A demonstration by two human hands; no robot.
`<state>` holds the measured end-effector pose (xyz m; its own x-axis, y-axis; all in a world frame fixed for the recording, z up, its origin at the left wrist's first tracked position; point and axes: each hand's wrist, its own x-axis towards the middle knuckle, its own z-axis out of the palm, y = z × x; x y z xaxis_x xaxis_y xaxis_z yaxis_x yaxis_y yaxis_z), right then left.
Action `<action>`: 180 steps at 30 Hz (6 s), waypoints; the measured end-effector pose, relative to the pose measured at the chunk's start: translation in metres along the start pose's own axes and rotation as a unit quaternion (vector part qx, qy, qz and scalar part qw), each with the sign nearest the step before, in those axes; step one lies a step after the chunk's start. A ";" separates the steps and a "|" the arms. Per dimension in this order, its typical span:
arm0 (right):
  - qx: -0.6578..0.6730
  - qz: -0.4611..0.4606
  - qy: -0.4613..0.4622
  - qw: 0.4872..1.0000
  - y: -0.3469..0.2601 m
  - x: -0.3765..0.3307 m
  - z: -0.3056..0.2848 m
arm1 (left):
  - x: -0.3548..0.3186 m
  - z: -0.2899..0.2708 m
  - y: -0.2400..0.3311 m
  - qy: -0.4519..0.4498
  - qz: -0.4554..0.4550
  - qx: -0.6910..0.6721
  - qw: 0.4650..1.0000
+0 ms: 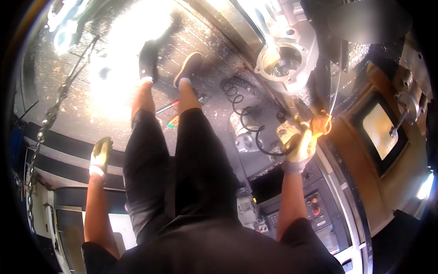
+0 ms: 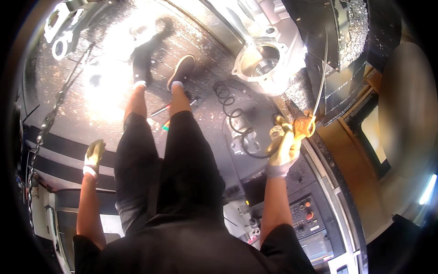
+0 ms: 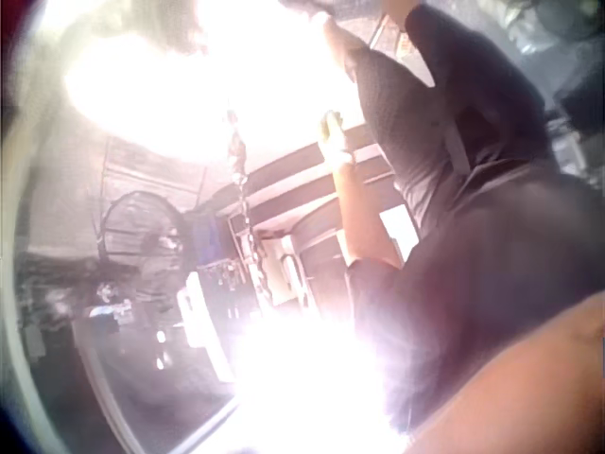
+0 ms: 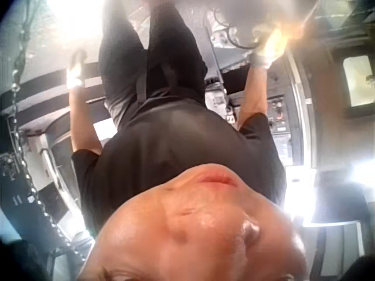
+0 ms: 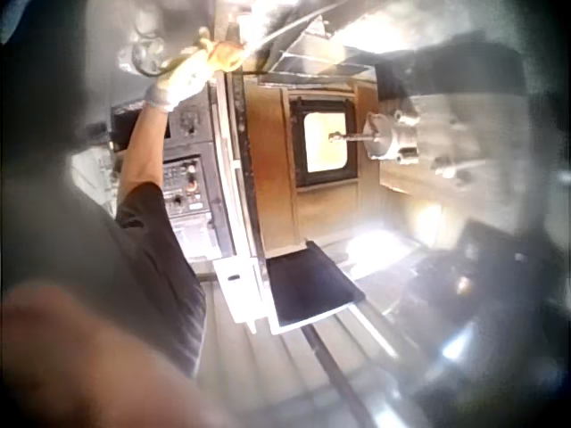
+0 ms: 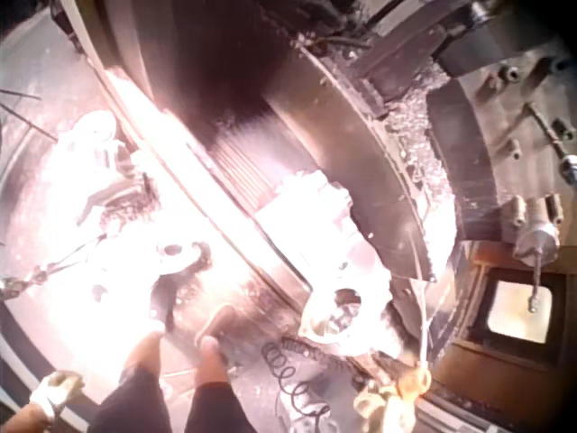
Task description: The person cleans metal engine block components inside a CNC machine. They use a brush and an air nozzle to remove debris, operate the machine's control panel, and move the metal blocks by hand.
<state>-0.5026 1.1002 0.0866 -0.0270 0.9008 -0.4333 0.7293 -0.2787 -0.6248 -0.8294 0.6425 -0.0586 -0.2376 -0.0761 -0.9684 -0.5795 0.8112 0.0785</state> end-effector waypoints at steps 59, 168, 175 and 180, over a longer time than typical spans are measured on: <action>-0.127 -0.017 -0.244 0.961 -0.221 0.100 -0.013 | -0.151 -0.064 -0.101 0.093 0.158 -0.042 0.982; -0.550 -0.143 -0.054 0.821 -0.129 -0.077 0.001 | -0.087 -0.197 -0.165 0.020 0.210 -0.011 0.978; -0.581 -0.065 -0.088 0.807 -0.168 -0.158 0.056 | -0.034 -0.255 -0.241 0.006 0.126 -0.024 0.992; -0.547 -0.030 -0.046 0.835 -0.169 -0.178 0.066 | -0.034 -0.276 -0.252 0.004 0.100 -0.035 0.994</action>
<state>-0.6665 0.9654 0.2267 -0.1012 0.8587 -0.5024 0.9114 0.2824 0.2992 -0.8901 0.2806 0.0200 -0.3583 0.0777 -0.9304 -0.5728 0.7686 0.2848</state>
